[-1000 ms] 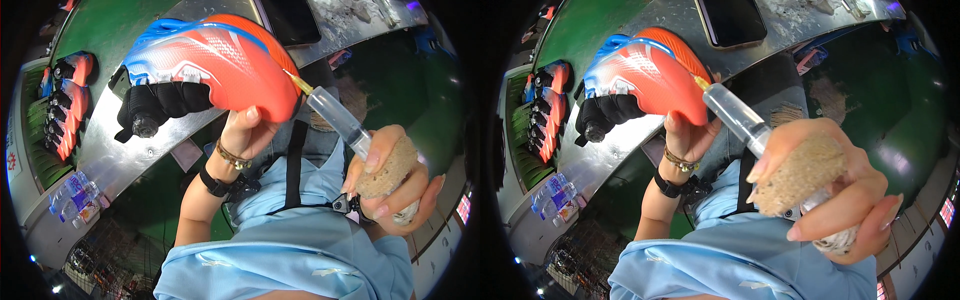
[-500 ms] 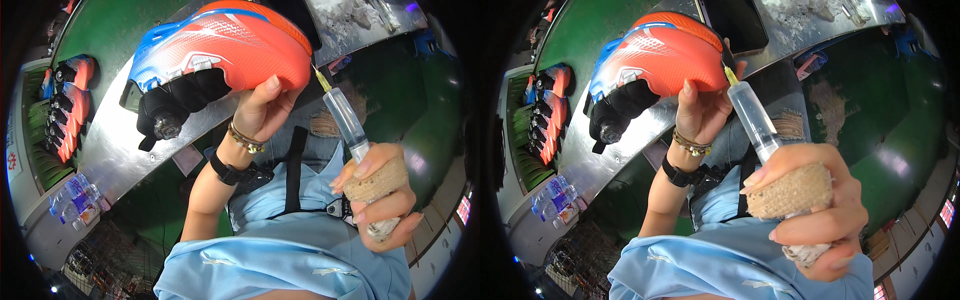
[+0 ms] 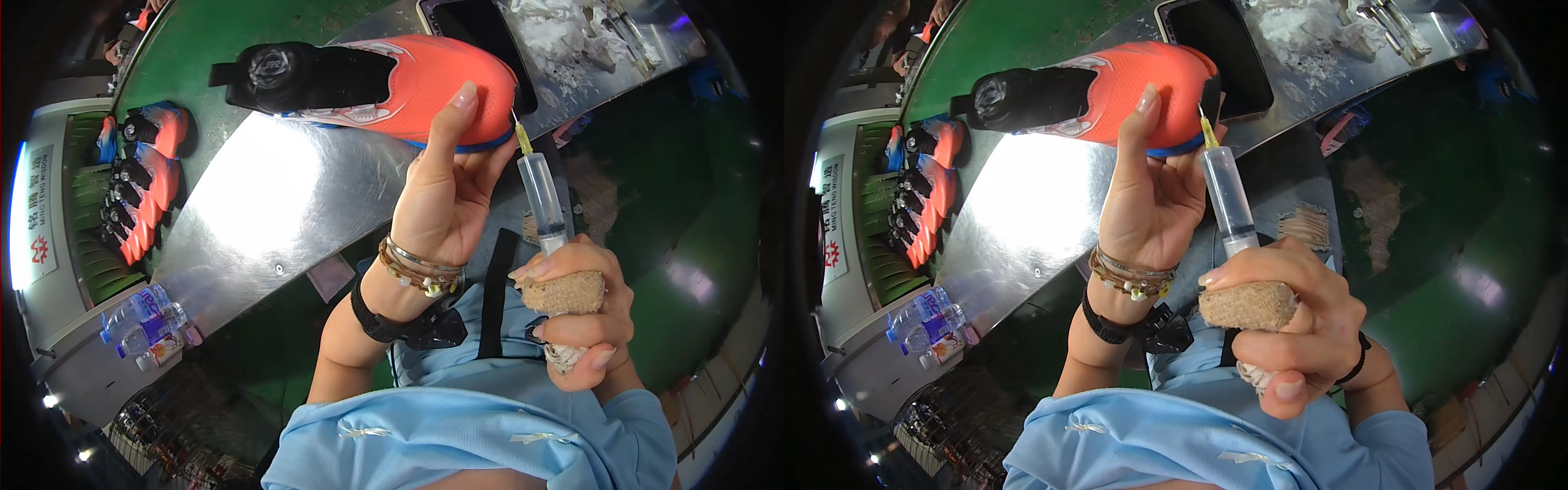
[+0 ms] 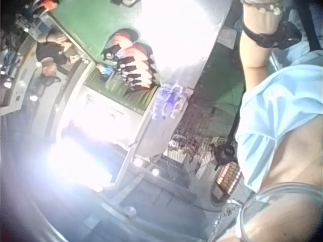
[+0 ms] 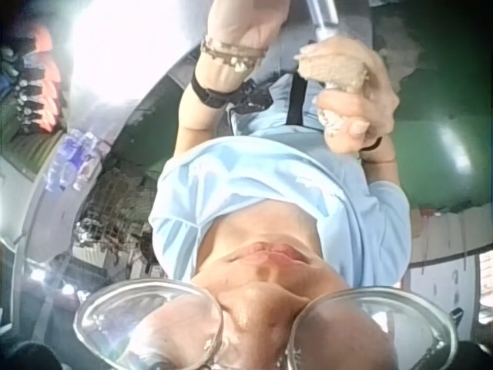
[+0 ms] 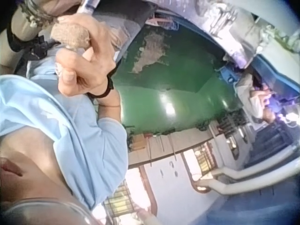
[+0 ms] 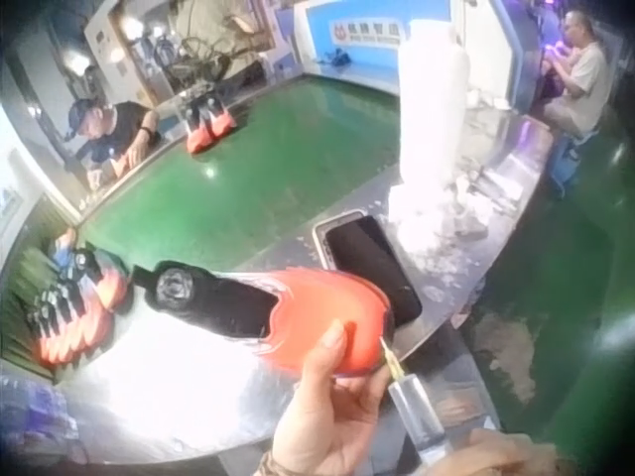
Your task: Applying adhesive to shoe components using a syringe.
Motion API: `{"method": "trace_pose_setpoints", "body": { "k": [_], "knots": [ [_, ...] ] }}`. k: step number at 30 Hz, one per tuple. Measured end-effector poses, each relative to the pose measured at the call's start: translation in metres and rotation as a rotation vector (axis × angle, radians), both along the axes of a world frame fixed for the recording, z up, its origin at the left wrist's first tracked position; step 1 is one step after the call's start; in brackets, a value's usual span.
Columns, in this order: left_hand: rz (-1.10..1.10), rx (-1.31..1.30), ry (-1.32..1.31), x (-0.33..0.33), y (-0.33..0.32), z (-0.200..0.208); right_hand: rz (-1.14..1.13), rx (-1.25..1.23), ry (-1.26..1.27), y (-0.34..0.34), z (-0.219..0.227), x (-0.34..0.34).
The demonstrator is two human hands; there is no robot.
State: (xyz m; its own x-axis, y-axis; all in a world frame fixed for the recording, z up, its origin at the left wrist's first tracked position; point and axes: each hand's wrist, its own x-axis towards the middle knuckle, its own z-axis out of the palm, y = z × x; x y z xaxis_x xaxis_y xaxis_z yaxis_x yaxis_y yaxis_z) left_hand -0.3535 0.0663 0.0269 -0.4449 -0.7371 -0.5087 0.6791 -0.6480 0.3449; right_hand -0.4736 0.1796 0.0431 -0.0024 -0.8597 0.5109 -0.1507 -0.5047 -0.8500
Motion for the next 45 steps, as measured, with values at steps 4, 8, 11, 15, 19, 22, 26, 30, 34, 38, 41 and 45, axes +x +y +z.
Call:
{"method": "trace_pose_setpoints", "body": {
  "k": [4,8,11,15,19,22,26,30,34,38,41,45],
  "knots": [
    [-0.041,-0.012,-0.090,-0.001,-0.003,0.005,0.003,-0.049,0.040,-0.003,-0.001,-0.002],
    [-0.020,-0.004,-0.142,-0.005,-0.002,0.009,-0.026,-0.098,-0.012,-0.004,-0.004,-0.003],
    [-0.019,-0.008,-0.170,-0.005,-0.003,0.010,-0.014,-0.106,-0.008,-0.004,-0.006,-0.005],
    [-0.042,-0.007,-0.165,-0.004,-0.005,0.010,0.001,-0.126,-0.020,-0.004,-0.010,-0.006],
    [-0.041,-0.003,-0.173,-0.005,-0.005,0.015,0.026,-0.136,-0.005,-0.003,-0.012,-0.006],
    [-0.035,-0.009,-0.177,-0.005,-0.006,0.016,0.034,-0.138,0.000,-0.004,-0.014,-0.006],
    [-0.044,0.010,-0.169,-0.004,-0.008,0.016,0.054,-0.114,0.005,-0.004,-0.013,-0.006],
    [-0.008,0.000,-0.171,-0.005,-0.015,0.017,0.039,-0.110,-0.009,-0.003,-0.010,-0.011],
    [-0.038,-0.052,-0.235,0.020,-0.046,0.010,-0.266,-0.208,0.034,-0.007,0.007,-0.031],
    [0.180,-0.105,-0.154,0.118,-0.138,-0.018,-0.413,-0.232,0.039,-0.014,0.007,-0.046],
    [0.317,-0.185,-0.201,0.181,-0.196,-0.046,-0.458,-0.150,0.138,-0.016,-0.003,-0.059],
    [0.668,-0.278,-0.500,0.312,-0.234,-0.082,-0.383,-0.108,-0.111,-0.023,-0.012,-0.052]
  ]
}}
